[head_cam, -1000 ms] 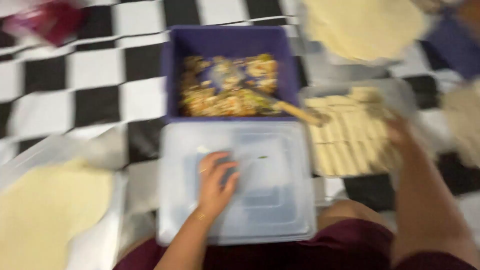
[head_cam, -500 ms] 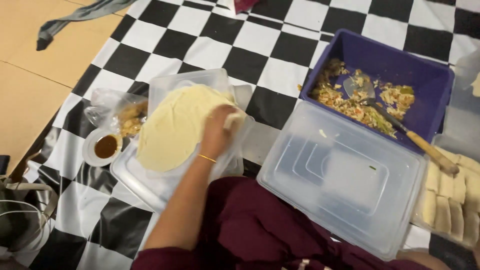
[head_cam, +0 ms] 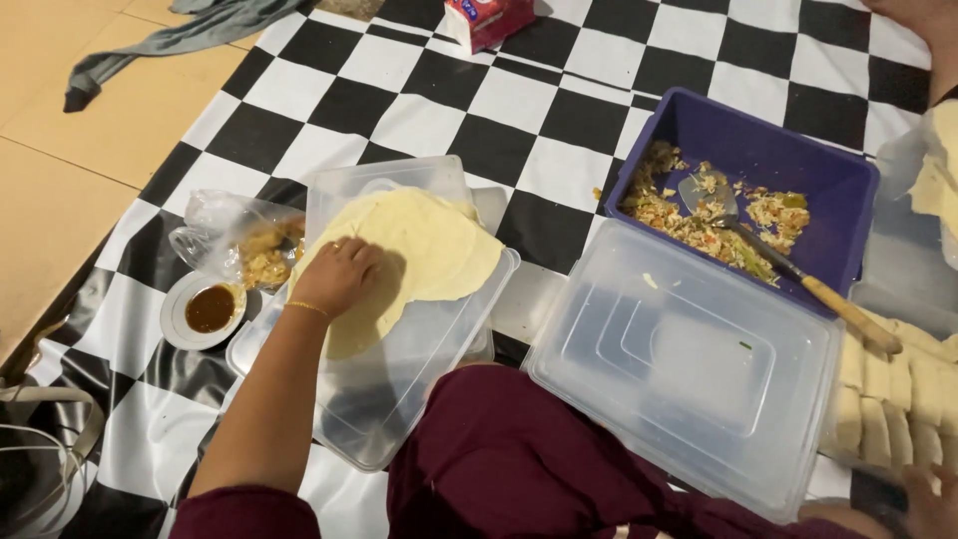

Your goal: Rolling lumpia spring rolls by placing filling on a wrapper and folding it into a cylinder.

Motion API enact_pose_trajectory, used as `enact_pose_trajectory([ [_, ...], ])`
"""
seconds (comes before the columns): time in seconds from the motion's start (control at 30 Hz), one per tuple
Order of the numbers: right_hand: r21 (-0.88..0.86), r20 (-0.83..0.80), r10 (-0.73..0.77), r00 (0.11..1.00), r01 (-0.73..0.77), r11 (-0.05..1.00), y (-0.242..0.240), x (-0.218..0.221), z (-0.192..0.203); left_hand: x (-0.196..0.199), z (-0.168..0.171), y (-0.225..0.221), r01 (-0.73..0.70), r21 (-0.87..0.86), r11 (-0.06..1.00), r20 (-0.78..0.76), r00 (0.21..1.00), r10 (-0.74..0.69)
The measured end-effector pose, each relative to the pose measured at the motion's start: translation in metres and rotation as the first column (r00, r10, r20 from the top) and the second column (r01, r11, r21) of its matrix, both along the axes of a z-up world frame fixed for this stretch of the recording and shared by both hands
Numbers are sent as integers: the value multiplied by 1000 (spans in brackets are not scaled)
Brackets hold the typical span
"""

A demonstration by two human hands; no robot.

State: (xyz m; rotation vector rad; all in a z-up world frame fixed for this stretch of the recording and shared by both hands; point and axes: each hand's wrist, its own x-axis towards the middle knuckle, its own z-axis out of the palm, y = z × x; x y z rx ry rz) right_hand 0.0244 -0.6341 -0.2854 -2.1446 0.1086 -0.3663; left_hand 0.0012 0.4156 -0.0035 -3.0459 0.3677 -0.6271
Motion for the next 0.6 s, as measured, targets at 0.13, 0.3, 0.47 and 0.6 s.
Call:
enact_pose_trajectory([
  [0.13,-262,-98,-256,962,223,939,18,6,31,6,-19,4,-162,-34,986,-252,956,148],
  [0.3,-463,-269,-313,911,163,871,21,0,46,-7,-3,-2,-26,92,995,-84,996,33],
  [0.47,-397,-248,-258,934,145,906,53,-9,78,11,-18,8,-171,226,959,-180,960,214],
  [0.6,-535,-337,-284,898,65,842,64,-6,97,22,-37,36,-50,123,991,-258,963,80],
])
